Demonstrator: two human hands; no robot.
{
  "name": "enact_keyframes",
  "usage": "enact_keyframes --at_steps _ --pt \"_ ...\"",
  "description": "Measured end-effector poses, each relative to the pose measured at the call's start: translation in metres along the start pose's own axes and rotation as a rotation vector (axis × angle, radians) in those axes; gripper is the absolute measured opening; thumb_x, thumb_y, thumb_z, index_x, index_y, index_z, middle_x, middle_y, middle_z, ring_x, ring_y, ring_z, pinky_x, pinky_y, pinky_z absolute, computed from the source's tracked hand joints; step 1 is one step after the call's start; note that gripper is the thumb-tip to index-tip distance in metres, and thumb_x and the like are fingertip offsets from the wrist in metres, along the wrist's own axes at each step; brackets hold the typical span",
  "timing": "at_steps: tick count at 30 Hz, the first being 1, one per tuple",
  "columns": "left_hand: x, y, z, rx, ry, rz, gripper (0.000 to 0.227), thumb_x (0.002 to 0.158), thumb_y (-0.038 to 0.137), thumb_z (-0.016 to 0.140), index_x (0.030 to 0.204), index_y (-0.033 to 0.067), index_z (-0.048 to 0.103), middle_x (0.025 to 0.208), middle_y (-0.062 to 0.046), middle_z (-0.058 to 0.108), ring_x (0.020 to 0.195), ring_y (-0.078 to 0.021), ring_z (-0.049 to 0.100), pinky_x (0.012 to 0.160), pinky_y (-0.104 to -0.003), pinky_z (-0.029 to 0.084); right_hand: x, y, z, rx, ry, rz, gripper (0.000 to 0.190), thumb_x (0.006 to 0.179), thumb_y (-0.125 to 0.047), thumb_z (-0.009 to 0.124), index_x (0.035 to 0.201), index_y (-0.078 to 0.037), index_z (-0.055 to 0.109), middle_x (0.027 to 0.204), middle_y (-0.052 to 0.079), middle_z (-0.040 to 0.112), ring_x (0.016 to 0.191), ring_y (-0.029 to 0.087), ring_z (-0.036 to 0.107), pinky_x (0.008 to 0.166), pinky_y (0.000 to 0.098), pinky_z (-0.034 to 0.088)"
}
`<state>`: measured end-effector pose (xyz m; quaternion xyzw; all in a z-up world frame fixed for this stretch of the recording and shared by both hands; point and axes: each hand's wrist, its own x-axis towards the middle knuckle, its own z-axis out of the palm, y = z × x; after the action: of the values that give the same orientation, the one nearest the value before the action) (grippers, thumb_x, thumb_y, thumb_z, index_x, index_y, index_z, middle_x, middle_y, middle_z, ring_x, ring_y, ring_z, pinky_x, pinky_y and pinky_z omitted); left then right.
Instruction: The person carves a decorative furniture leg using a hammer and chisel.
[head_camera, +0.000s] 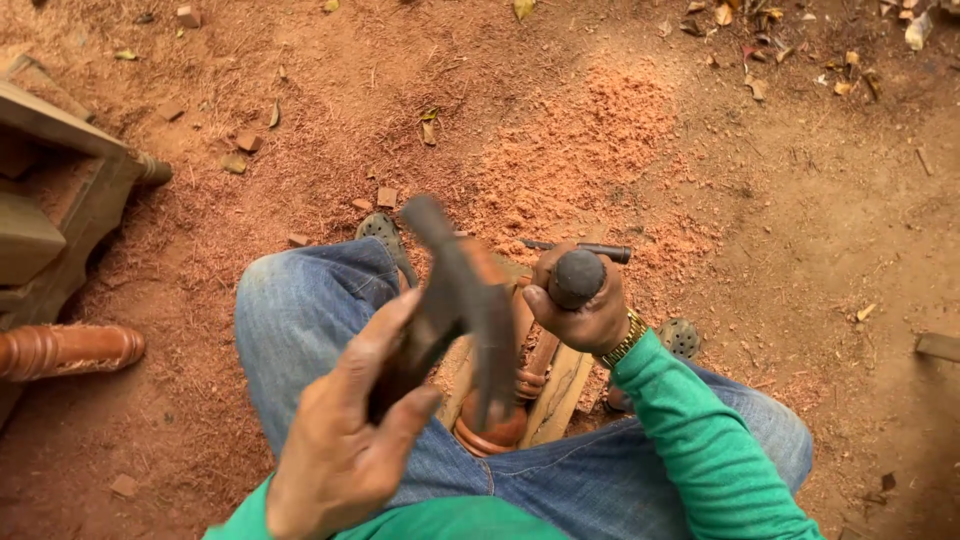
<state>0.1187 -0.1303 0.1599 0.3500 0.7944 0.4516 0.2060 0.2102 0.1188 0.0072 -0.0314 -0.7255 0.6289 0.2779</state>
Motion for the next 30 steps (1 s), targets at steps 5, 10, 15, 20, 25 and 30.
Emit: enact_keyframes --at_steps 5,10,15,20,25,30 --pt "0.038 0.026 0.018 0.095 -0.217 0.35 0.068 0.092 0.01 0.068 0.154 0.0147 0.04 0.095 -0.006 0.071 0.064 -0.0192 0.061 0.055 -0.033 0.051 -0.008 0.02 0.001 0.187 0.074 0.063 0.079 0.076 -0.008 0.078 0.145 0.003 0.042 0.086 -0.003 0.062 0.067 0.006 0.058 0.067 0.0194 0.056" --pt "0.038 0.046 0.018 0.065 -0.205 0.374 0.058 0.093 0.01 0.068 0.148 0.0153 0.047 0.117 -0.011 0.075 0.073 -0.021 0.069 0.059 -0.032 0.055 -0.014 0.02 -0.01 0.148 0.07 0.033 0.066 0.078 -0.008 0.076 0.135 0.001 0.044 0.084 -0.002 0.062 0.066 0.007 0.057 0.066 0.0205 0.054" --pt "0.031 0.055 0.022 -0.06 -0.166 0.424 0.059 0.087 -0.002 0.071 0.141 0.0114 0.054 0.133 -0.017 0.072 0.093 -0.024 0.08 0.072 -0.029 0.064 -0.024 0.019 -0.012 0.095 0.034 0.03 0.05 0.08 -0.007 0.074 0.122 -0.002 0.047 0.081 -0.002 0.062 0.065 0.008 0.056 0.064 0.0218 0.052" --pt "0.041 0.042 0.031 0.125 -0.319 0.401 0.059 0.093 0.013 0.064 0.148 0.0182 0.046 0.11 -0.006 0.067 0.083 -0.0294 0.069 0.057 -0.038 0.054 -0.017 0.011 -0.01 0.039 -0.012 -0.019 0.035 0.082 -0.007 0.072 0.109 -0.004 0.05 0.079 -0.001 0.061 0.064 0.01 0.055 0.062 0.0232 0.049" --pt "0.032 0.065 0.014 0.122 -0.297 0.425 0.06 0.096 0.013 0.066 0.151 0.0219 0.045 0.104 -0.007 0.064 0.068 -0.0229 0.061 0.05 -0.035 0.049 -0.015 0.008 -0.011 -0.021 -0.031 -0.042 0.02 0.084 -0.006 0.07 0.096 -0.007 0.054 0.076 0.0 0.061 0.063 0.011 0.054 0.059 0.0246 0.047" --pt "0.027 0.057 0.025 -0.045 -0.183 0.443 0.063 0.095 0.004 0.076 0.148 0.024 0.049 0.109 -0.005 0.074 0.065 -0.0156 0.062 0.053 -0.03 0.052 -0.026 0.003 -0.015 -0.067 -0.072 -0.041 0.012 0.086 -0.006 0.068 0.083 -0.009 0.057 0.073 0.001 0.061 0.063 0.012 0.053 0.057 0.026 0.045"
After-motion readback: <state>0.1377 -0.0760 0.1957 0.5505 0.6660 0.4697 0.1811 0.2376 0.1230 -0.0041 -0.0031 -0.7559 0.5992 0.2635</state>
